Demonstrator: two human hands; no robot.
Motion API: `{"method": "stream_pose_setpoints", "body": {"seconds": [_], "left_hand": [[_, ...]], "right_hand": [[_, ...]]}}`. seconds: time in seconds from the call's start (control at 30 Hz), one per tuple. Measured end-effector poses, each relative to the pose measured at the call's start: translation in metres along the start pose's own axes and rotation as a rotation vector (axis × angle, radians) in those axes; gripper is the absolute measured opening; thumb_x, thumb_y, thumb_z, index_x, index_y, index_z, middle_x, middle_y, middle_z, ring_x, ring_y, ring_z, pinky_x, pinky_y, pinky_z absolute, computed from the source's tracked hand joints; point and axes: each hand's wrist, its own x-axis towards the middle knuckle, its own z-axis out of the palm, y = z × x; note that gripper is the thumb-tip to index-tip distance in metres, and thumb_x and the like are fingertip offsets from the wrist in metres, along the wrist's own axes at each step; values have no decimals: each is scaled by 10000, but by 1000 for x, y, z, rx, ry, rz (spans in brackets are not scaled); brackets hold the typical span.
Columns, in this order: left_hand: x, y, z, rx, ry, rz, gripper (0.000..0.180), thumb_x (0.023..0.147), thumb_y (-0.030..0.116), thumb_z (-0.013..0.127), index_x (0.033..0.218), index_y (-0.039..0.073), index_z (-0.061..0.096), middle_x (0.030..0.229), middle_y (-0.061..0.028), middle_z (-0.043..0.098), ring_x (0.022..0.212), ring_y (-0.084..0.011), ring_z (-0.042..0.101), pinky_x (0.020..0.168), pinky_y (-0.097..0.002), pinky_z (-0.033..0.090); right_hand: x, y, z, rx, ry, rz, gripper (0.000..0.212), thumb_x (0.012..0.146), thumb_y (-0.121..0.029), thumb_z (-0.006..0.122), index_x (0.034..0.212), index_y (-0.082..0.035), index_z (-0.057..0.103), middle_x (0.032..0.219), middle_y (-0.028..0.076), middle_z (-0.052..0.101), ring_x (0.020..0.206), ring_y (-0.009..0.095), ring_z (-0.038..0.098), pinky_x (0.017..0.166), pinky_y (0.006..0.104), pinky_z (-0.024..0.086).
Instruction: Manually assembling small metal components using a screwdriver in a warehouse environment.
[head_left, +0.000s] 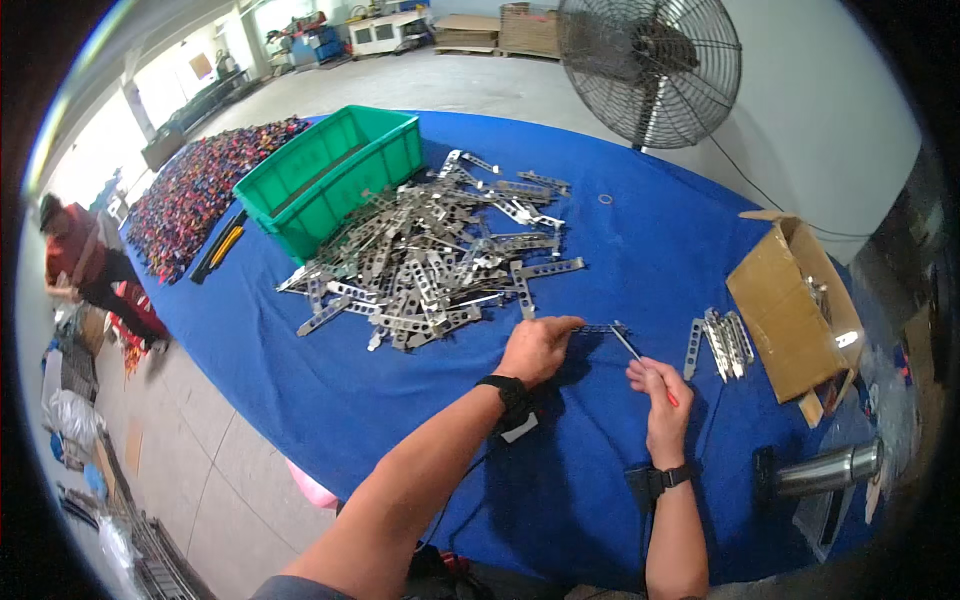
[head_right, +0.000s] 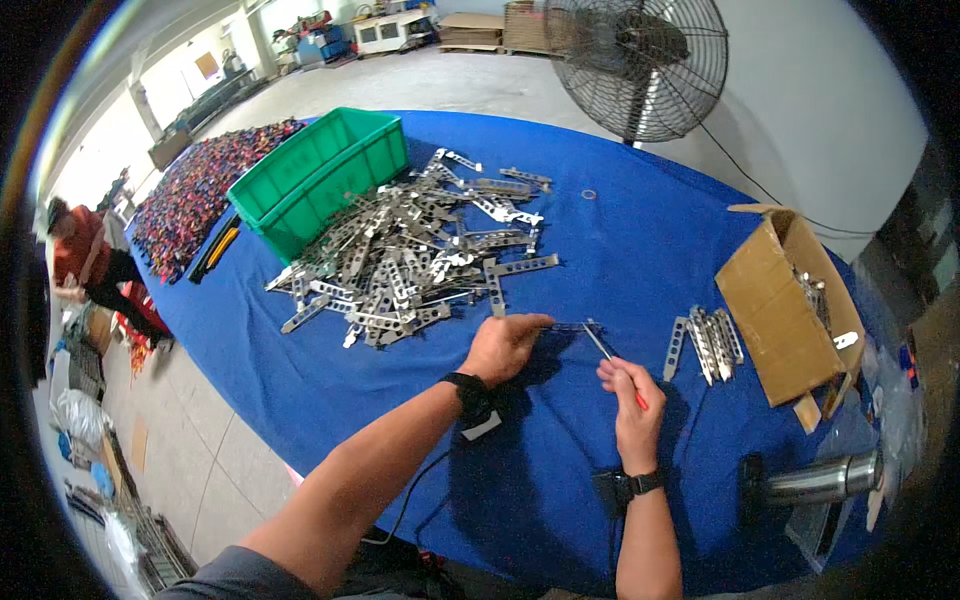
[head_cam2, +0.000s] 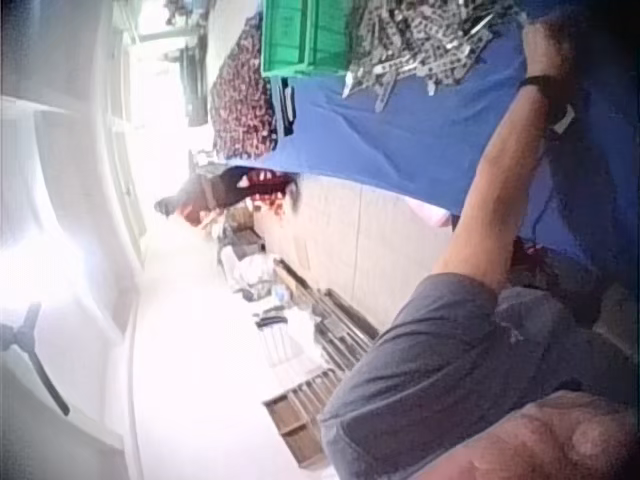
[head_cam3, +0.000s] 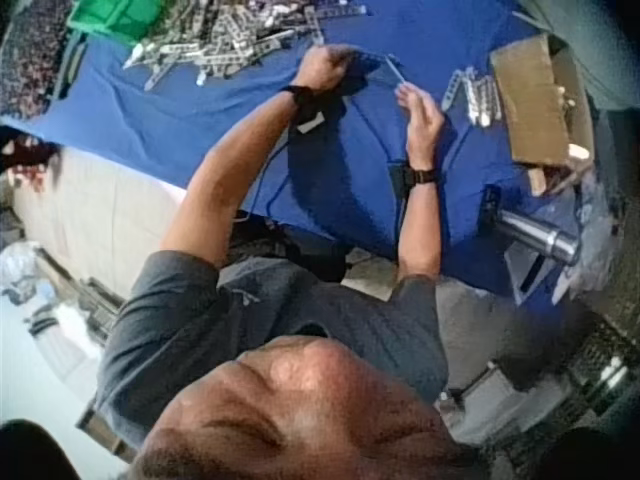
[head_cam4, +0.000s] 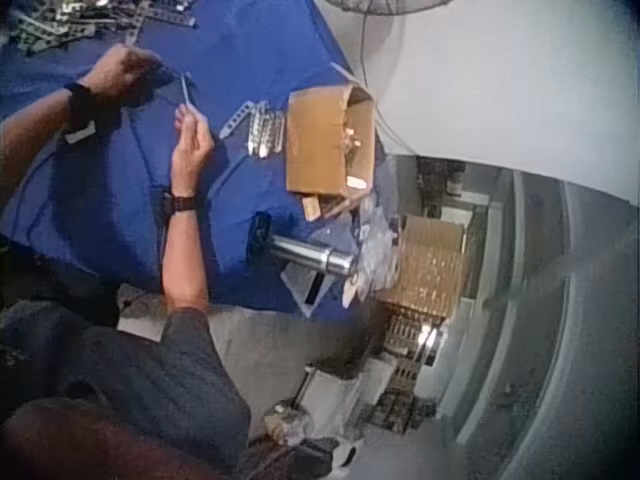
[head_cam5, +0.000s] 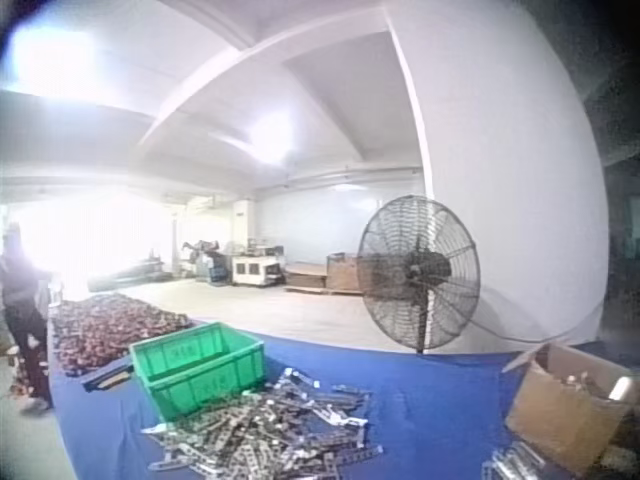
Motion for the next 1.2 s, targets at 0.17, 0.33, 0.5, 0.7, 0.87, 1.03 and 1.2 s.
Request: {"method": "stream_pose_setpoints", "body": {"seconds": [0.17, 0.33, 0.5, 0.7, 0.87, 1.03, 1.2], "left_hand": [[4, 4, -1, 25, 27, -5, 220, 913, 92, 575, 1088, 75, 707, 956, -210, 693, 882, -368, 689, 765, -414, 543], [7, 19, 9, 8, -38, -100, 225, 910, 102, 582, 1094, 129, 709, 932, -178, 702, 867, -361, 685, 745, -438, 542], [4, -1, 1, -45, -10, -121, 223, 930, 56, 570, 1109, 42, 703, 932, -193, 714, 809, -222, 718, 729, -329, 541], [6, 1, 12, -2, -7, -60, 225, 927, 88, 582, 1112, 55, 706, 684, -135, 631, 604, -130, 576, 590, -319, 472], [5, 1, -2, -28, -20, -120, 236, 939, 85, 576, 1132, 76, 713, 621, -54, 586, 560, -95, 556, 541, -293, 462], [7, -7, 1, -48, -29, -170, 247, 942, 82, 569, 1141, 86, 715, 643, -18, 587, 570, -84, 555, 537, -270, 460], [7, -7, 8, -118, -26, -177, 244, 960, 114, 563, 1151, 71, 708, 641, 19, 546, 549, -65, 512, 522, -247, 441]], "right_hand": [[2, -9, 1, -70, -50, -31, 236, 997, -113, 528, 1095, 70, 639, 1047, 181, 705, 945, 232, 695, 832, 316, 540], [-3, -2, -10, -444, -73, -245, 234, 924, -115, 651, 1136, -15, 660, 1064, 165, 714, 977, 255, 709, 830, 342, 551], [10, 5, -3, -649, -251, -498, 410, 833, 21, 598, 1240, -30, 612, 1188, 180, 654, 1129, 353, 606, 978, 422, 465], [-13, -17, -17, -988, -308, -550, 601, 830, 8, 559, 1410, 9, 401, 1316, 286, 510, 1203, 416, 529, 1018, 446, 445], [-67, -71, -53, -916, -120, -529, 290, 831, -13, 575, 1118, 4, 617, 1065, 179, 645, 992, 340, 621, 866, 428, 508], [-156, -99, -177, -1022, 242, -295, 147, 768, -28, 661, 914, -47, 669, 856, 144, 663, 805, 325, 646, 719, 417, 524], [-199, -79, -392, -1509, 673, 32, 285, 844, -115, 650, 1106, -9, 614, 1047, 191, 647, 996, 375, 614, 876, 448, 485]]}}
